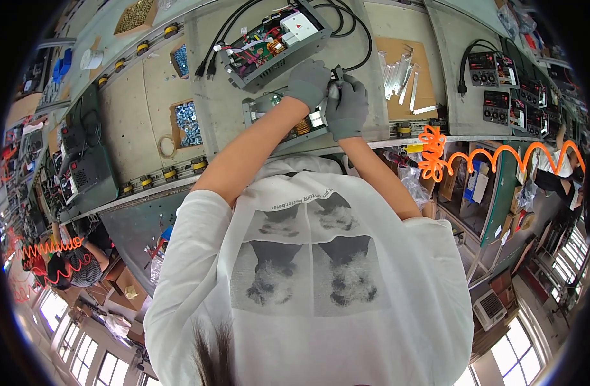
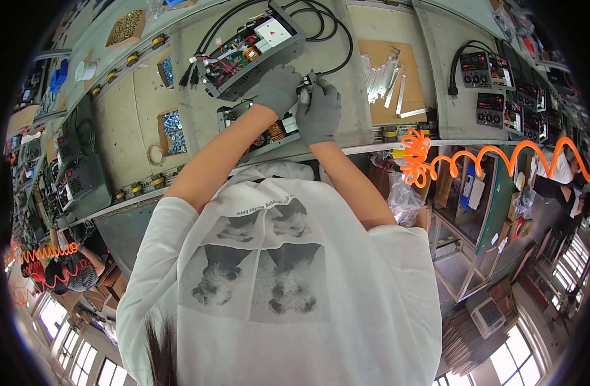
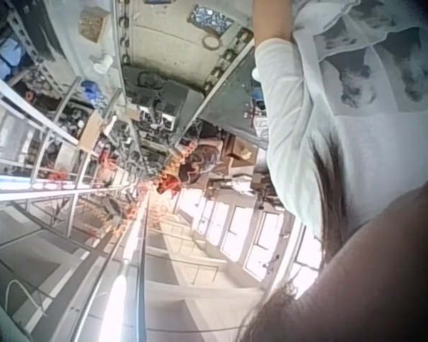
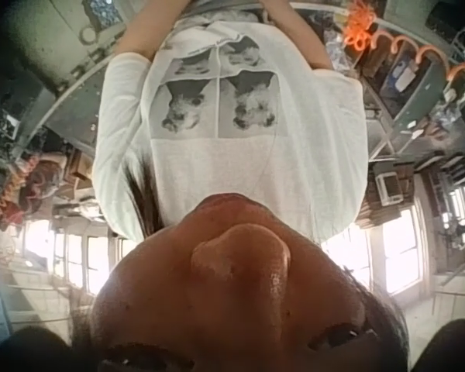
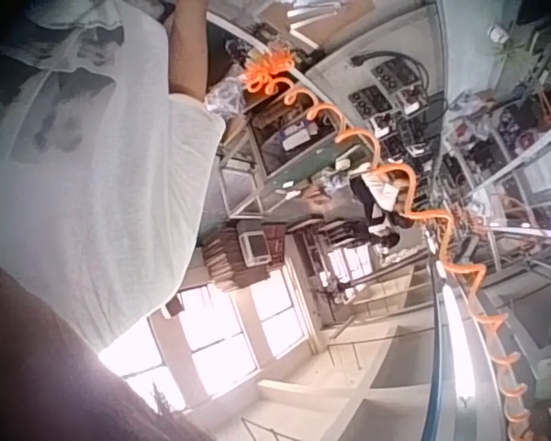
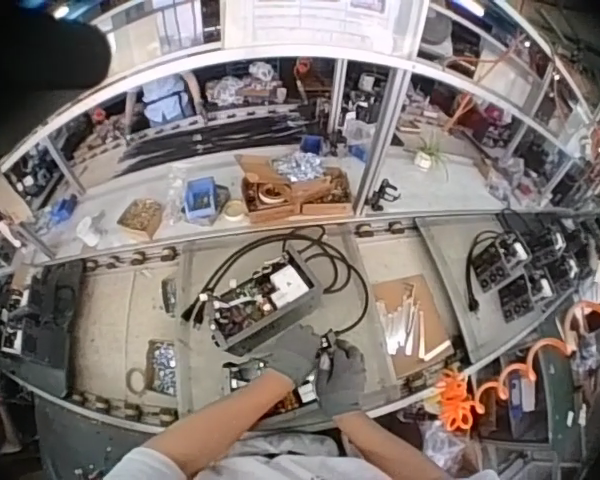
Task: Assembling electronic components for a solar inverter at a workstation using tools and manual positioning.
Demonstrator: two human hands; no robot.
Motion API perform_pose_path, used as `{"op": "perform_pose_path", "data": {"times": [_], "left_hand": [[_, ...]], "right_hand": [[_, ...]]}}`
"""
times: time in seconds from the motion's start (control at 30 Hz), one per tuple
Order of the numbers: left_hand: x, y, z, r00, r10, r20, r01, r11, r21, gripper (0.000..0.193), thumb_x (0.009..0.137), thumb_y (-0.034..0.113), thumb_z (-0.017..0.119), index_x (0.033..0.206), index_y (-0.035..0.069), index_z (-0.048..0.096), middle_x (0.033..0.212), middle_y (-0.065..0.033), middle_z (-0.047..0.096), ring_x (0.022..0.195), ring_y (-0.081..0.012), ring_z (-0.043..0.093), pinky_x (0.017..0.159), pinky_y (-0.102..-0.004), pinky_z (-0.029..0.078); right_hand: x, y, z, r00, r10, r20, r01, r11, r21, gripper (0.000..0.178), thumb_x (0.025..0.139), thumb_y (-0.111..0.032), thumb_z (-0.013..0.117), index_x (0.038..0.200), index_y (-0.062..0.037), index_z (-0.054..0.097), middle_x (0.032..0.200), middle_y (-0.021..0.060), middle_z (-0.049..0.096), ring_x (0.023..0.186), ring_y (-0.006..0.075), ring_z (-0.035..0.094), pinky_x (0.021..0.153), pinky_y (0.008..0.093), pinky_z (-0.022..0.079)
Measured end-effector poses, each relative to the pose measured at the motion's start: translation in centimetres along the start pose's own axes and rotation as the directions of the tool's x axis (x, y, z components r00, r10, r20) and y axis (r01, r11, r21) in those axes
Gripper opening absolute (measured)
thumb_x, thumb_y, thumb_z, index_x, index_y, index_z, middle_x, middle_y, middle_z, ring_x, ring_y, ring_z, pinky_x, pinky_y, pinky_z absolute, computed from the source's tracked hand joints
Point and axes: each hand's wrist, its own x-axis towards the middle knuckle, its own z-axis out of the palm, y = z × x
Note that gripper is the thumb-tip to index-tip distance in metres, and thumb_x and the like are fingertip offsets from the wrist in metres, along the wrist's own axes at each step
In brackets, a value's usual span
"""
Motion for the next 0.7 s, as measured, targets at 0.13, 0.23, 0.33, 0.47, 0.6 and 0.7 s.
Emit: {"op": "perform_pose_path", "data": {"times": [0.13, 0.23, 0.33, 0.47, 0.6, 0.7], "left_hand": [[-0.2, -2.4, -1.8, 0.998, -0.033, 0.056, 0.047, 0.962, -0.269, 0.017, 0.08, 0.021, 0.064, 0.093, 0.014, 0.072, 0.099, -0.008, 0.064, 0.097, -0.0286, 0.061, 0.082, -0.0409, 0.05], [-0.2, -3.0, -1.7, 0.988, -0.073, 0.137, 0.117, 0.929, -0.35, 0.017, 0.079, 0.02, 0.064, 0.092, 0.013, 0.072, 0.1, -0.0088, 0.065, 0.095, -0.0297, 0.062, 0.082, -0.0415, 0.05], [-0.1, -2.9, -0.1, 0.999, -0.029, 0.047, 0.042, 0.943, -0.331, 0.016, 0.079, 0.017, 0.063, 0.091, 0.013, 0.072, 0.096, -0.009, 0.065, 0.092, -0.0298, 0.062, 0.082, -0.0409, 0.049], [0.1, -1.8, 1.0, 0.998, 0.025, -0.064, -0.038, 0.978, -0.206, 0.014, 0.078, 0.018, 0.064, 0.09, 0.014, 0.072, 0.094, -0.0082, 0.065, 0.095, -0.0293, 0.061, 0.085, -0.0405, 0.047], [-0.1, -1.9, 1.0, 0.993, 0.024, -0.114, -0.047, 0.976, -0.21, 0.015, 0.079, 0.019, 0.065, 0.092, 0.016, 0.071, 0.094, -0.0061, 0.065, 0.097, -0.0272, 0.06, 0.086, -0.0403, 0.046], [-1.0, -1.0, 0.0, 0.99, -0.011, -0.143, -0.019, 0.979, -0.204, 0.017, 0.079, 0.019, 0.064, 0.095, 0.017, 0.07, 0.094, -0.005, 0.064, 0.098, -0.0253, 0.059, 0.085, -0.0404, 0.045]], "right_hand": [[0.0, 0.3, 0.0, 1.0, 0.011, -0.023, -0.012, 0.999, -0.032, 0.024, 0.089, -0.024, 0.058, 0.103, -0.0046, 0.062, 0.118, 0.0171, 0.06, 0.099, 0.0384, 0.057, 0.081, 0.0476, 0.049], [0.0, 0.8, 0.6, 0.999, -0.01, 0.03, 0.011, 1.0, -0.024, 0.029, 0.09, -0.025, 0.057, 0.107, -0.0021, 0.06, 0.118, 0.0192, 0.061, 0.095, 0.039, 0.059, 0.079, 0.0475, 0.05], [0.0, 1.1, 0.6, 0.998, -0.067, 0.019, 0.068, 0.997, -0.028, 0.032, 0.09, -0.025, 0.056, 0.109, 0.0006, 0.058, 0.116, 0.0205, 0.063, 0.092, 0.0394, 0.06, 0.077, 0.0475, 0.051], [0.0, 1.0, 0.6, 0.996, -0.054, 0.069, 0.059, 0.995, -0.075, 0.031, 0.09, -0.024, 0.055, 0.108, 0.0012, 0.058, 0.114, 0.0198, 0.064, 0.092, 0.0393, 0.06, 0.075, 0.0473, 0.051], [0.2, 1.0, 0.6, 0.996, -0.089, 0.002, 0.089, 0.994, -0.062, 0.027, 0.091, -0.025, 0.056, 0.101, -0.0009, 0.06, 0.105, 0.0192, 0.066, 0.088, 0.0389, 0.061, 0.072, 0.0478, 0.051], [0.6, 1.0, 0.2, 0.997, -0.07, -0.04, 0.068, 0.997, -0.038, 0.025, 0.092, -0.027, 0.055, 0.094, -0.0028, 0.061, 0.099, 0.0185, 0.067, 0.086, 0.0387, 0.062, 0.072, 0.0481, 0.051]]}}
